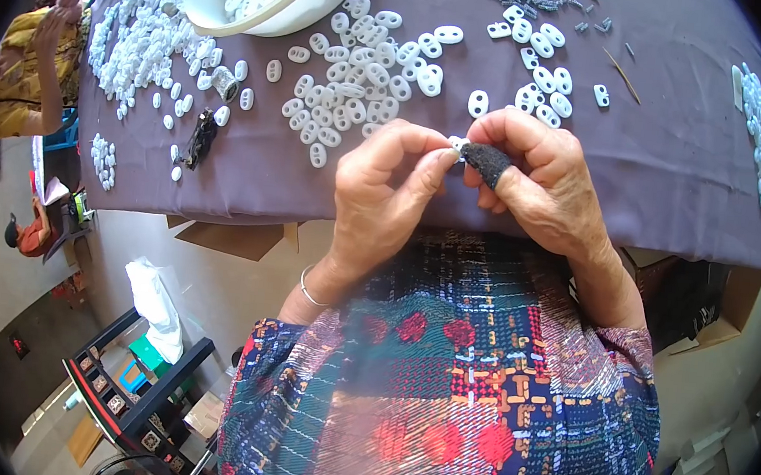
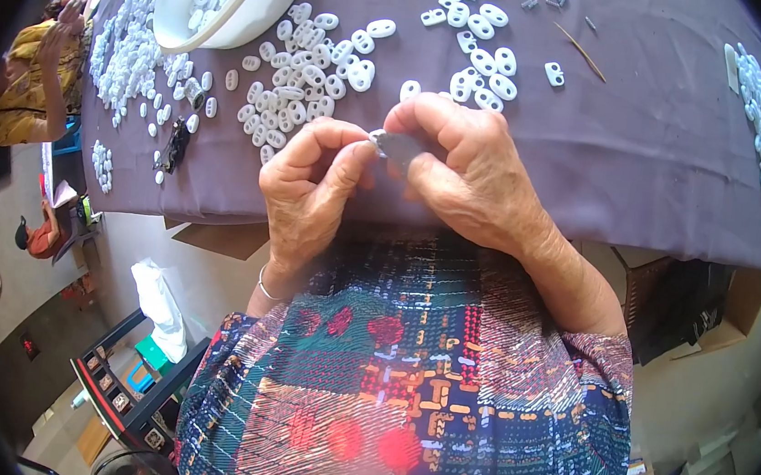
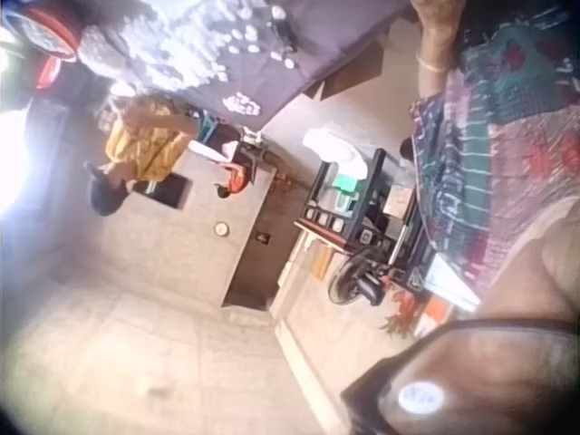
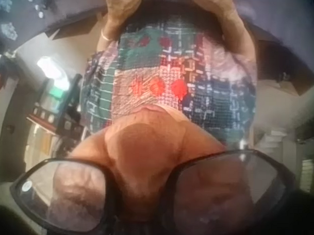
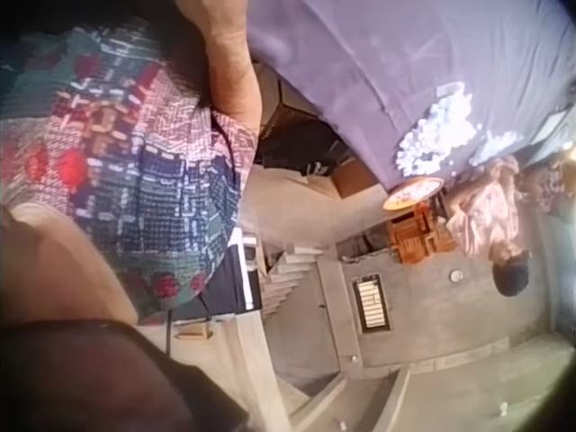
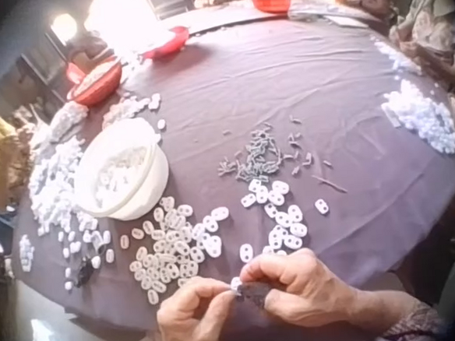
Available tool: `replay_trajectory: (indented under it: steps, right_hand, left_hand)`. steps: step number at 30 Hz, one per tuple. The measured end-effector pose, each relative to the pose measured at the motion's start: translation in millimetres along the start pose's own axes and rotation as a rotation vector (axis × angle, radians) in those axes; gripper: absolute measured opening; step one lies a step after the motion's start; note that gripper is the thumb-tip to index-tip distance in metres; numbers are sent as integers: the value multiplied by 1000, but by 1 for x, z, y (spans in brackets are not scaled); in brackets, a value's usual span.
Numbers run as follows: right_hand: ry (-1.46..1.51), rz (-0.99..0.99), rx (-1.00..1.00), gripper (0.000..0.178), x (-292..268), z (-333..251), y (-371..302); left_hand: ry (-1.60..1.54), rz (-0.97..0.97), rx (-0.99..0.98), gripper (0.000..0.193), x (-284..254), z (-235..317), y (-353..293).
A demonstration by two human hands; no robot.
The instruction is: The person assembles plastic cord locks by hand, inserting small springs into the plastic components and pressing the matching plastic parts together.
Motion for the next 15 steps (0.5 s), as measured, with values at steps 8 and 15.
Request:
replay_trajectory:
  steps: [8,15]
  right_hand:
    - [12,-25,70,9,0,2,2]
    - [173,60,47,10,-6,-5,-2]
  left_hand:
    - [-9,-51,4,6,1,0,-1]
    - [237,213,212,26,-25,7,12]
Point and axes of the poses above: each hand's wrist, its own y-axis towards the middle knuckle, its own x-axis out of the palm, z = x × y, the point moved 6 cm from there along y, towards the middle knuckle, and after that the axes turned 10 degrees about y, right-handed, at the moved point
